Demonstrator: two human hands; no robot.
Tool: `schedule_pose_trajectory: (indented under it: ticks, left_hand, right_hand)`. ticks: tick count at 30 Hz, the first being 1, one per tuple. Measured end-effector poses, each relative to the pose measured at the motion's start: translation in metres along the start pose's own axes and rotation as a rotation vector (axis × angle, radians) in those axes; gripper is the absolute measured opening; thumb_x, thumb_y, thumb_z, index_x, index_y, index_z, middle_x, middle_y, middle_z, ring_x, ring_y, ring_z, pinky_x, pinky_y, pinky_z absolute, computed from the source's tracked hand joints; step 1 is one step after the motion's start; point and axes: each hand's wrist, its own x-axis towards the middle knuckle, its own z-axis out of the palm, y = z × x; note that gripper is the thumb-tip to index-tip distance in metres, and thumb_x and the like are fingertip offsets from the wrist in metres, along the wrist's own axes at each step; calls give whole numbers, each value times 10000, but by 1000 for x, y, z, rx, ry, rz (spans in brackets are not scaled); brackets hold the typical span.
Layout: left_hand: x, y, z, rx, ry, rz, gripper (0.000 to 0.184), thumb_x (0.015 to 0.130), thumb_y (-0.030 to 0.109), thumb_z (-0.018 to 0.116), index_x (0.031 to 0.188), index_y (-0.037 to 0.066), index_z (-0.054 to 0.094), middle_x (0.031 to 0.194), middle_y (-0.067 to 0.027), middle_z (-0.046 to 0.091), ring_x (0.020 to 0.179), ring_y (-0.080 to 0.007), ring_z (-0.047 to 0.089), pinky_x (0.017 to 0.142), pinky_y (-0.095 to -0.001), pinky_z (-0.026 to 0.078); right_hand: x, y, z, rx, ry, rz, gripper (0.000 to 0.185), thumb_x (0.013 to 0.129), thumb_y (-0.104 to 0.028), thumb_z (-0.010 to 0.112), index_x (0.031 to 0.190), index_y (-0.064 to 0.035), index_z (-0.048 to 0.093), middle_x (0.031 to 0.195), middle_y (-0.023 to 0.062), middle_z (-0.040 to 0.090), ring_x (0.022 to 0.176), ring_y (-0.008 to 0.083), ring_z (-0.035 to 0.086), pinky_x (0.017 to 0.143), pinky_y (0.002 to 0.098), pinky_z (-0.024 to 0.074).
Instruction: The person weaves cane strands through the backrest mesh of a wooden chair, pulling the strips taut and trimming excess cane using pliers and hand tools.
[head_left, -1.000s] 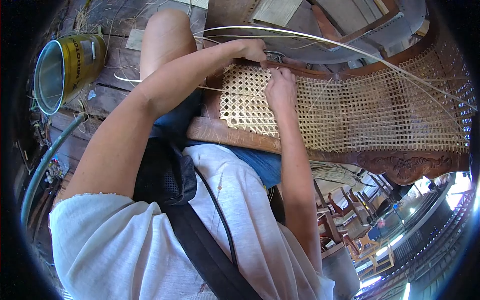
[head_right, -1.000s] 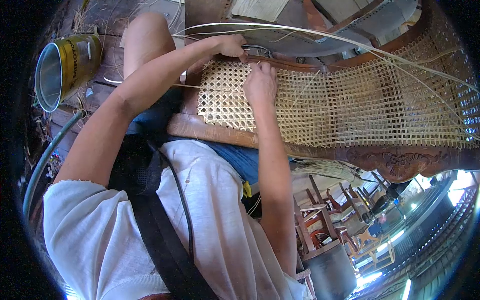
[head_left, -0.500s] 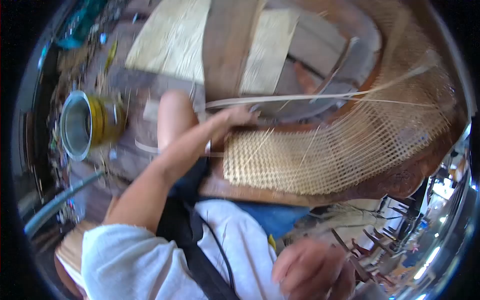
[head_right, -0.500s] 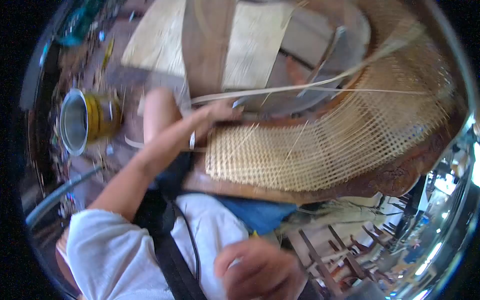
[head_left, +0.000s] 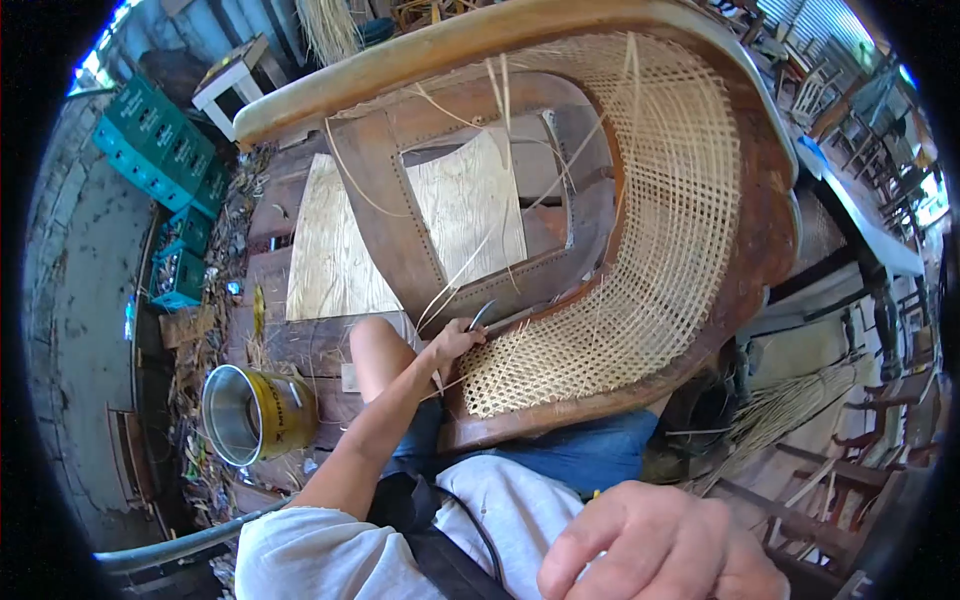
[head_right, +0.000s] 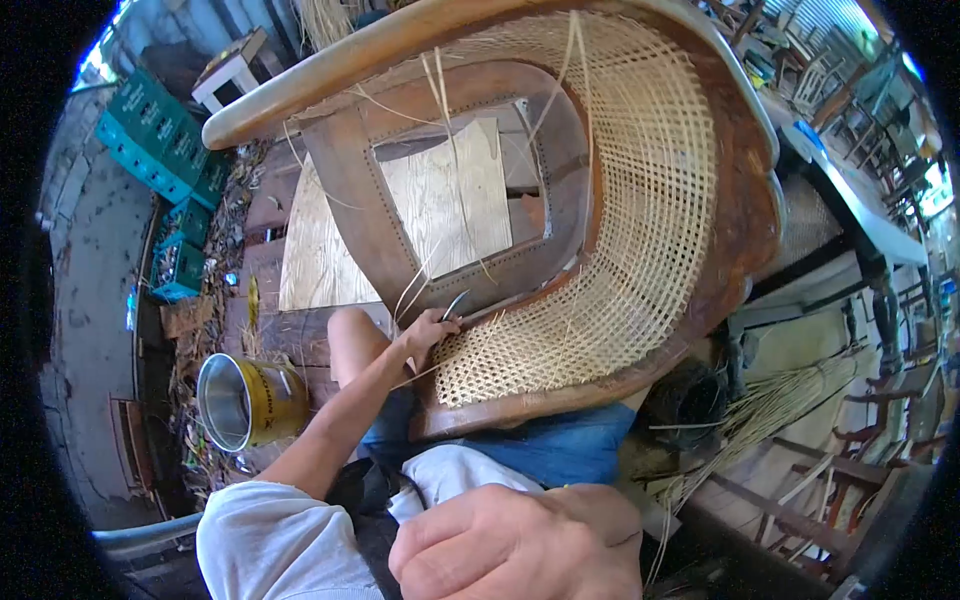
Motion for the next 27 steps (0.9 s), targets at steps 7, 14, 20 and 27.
schedule_pose_trajectory:
  ticks: [7, 14, 20, 27]
  left_hand:
    - [-3, -15, 6, 116, 62, 75, 183, 821, 190, 640, 865, 16, 677, 788, -38, 664, 750, -136, 576, 727, -294, 466]
    - [-12, -8, 15, -161, -22, 201, 113, 843, 54, 618, 923, 11, 685, 828, -19, 671, 682, -86, 547, 624, -258, 459]
    - [-68, 125, 48, -17, -56, 393, 88, 886, 23, 619, 914, -3, 698, 853, -8, 679, 755, -83, 583, 699, -255, 481]
    - [-59, 173, 42, 162, -175, 620, 78, 875, 38, 607, 896, 7, 676, 735, -26, 639, 685, -79, 541, 621, -262, 458]
  right_hand:
    - [-13, -67, -6, -92, -241, -230, 159, 883, -170, 621, 737, -111, 598, 641, 148, 560, 485, 218, 508, 485, 330, 446]
    - [-24, -115, -4, -189, -408, -434, 158, 929, -221, 579, 855, -113, 666, 618, 98, 535, 481, 187, 490, 485, 296, 422]
    - [-84, -92, -77, -406, 84, 127, 142, 952, -169, 540, 922, -58, 624, 715, 26, 546, 617, 115, 499, 559, 289, 437]
    - [-85, -39, -87, -343, 252, -54, 202, 983, -186, 528, 1014, -45, 669, 780, 38, 603, 623, 118, 518, 553, 264, 444]
